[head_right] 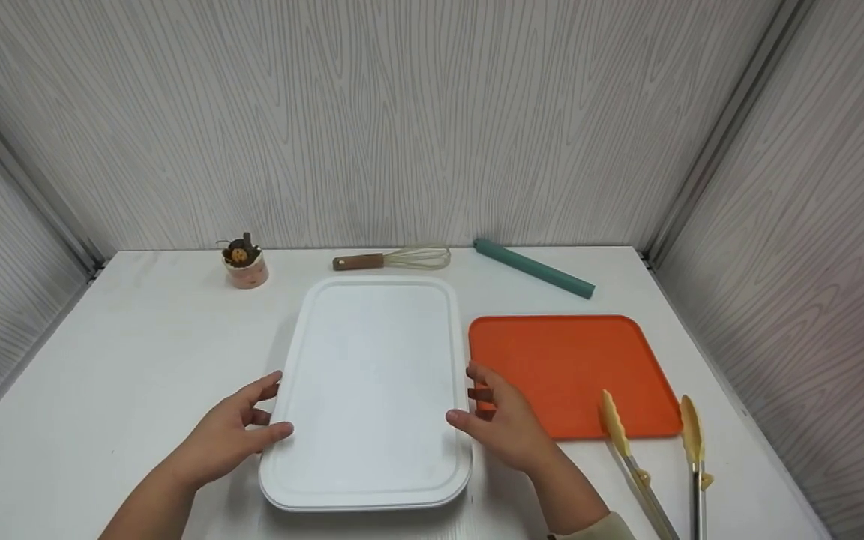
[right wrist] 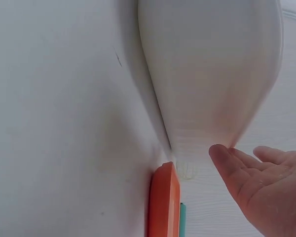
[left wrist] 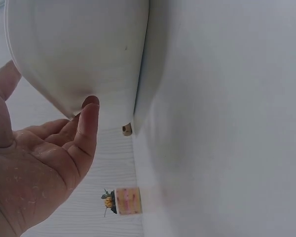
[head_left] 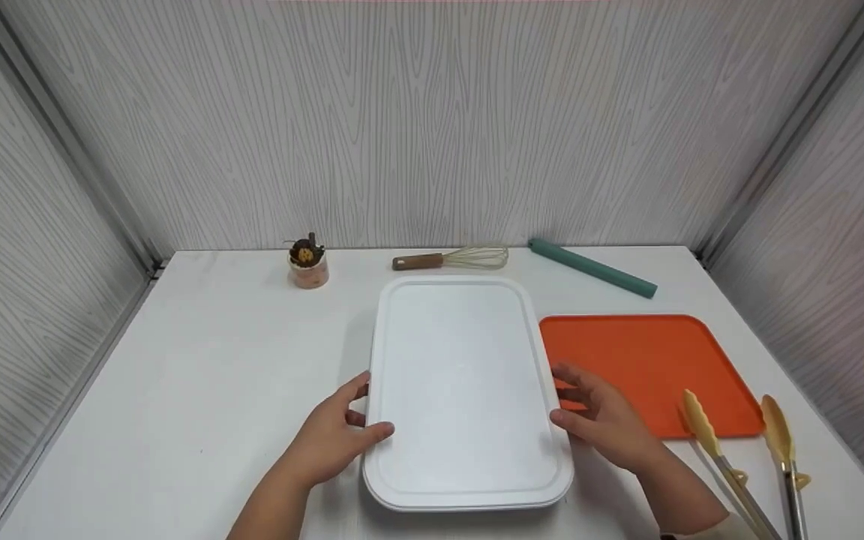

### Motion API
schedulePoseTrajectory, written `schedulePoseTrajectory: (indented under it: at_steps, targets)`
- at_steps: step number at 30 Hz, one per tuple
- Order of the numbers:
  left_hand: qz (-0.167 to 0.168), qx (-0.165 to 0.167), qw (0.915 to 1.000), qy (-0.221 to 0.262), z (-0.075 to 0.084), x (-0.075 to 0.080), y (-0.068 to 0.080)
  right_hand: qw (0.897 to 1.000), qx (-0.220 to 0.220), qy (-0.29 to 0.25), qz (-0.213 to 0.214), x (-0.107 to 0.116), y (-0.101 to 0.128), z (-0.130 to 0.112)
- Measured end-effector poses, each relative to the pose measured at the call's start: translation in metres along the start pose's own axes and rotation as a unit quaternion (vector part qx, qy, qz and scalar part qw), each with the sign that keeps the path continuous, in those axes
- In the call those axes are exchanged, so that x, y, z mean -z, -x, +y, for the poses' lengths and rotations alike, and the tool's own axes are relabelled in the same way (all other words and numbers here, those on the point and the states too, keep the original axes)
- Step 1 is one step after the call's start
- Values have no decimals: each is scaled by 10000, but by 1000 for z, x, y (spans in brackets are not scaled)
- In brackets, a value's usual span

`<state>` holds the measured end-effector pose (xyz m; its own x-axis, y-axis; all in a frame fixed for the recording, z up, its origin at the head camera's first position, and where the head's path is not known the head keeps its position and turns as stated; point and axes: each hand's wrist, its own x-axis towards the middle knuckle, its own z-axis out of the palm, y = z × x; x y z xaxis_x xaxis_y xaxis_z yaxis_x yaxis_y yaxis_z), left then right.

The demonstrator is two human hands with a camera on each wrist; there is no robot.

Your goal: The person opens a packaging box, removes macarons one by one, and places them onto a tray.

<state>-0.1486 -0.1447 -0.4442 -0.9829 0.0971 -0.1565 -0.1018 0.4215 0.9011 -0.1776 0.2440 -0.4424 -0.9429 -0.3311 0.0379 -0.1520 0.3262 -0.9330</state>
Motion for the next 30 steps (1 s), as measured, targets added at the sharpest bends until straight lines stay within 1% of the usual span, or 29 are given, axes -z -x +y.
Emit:
schedulePoseTrajectory:
  at_steps: [4, 7, 11, 13, 15, 18, 20, 24, 30]
  targets:
    - [16, -106, 9999, -115, 0, 1, 2, 9984, -386, 66, 418, -3, -1, 0]
    - [39, -136, 9998, -164, 0, 0, 2, 9955, -584, 78, 740, -4, -1, 0]
    - [68, -27, 9995, -293, -2, -2, 3, 9889, -919, 275, 1131, -7, -2, -1]
    - [103, 31, 9993, -345, -2, -2, 4, 9854, -1101, 372, 1247, -8, -3, -2]
    - [151, 72, 9993, -335, -2, -2, 4, 9832, -1237, 438, 1270, -9, -4, -2]
    - [257, 82, 9993, -261, -1, -1, 4, 9822, -1294, 511, 1258, -9, -4, -3]
    - [314, 63, 9991, -294, 0, -1, 5, 9816, -1317, 552, 1266, -10, -4, -4]
    - [391, 32, 9975, -592, 3, 0, 7, 9811, -1305, 603, 1297, -10, -3, -7]
    - [513, 11, 9933, -1032, 10, 0, 9, 9830, -1111, 632, 1316, -11, -1, -9]
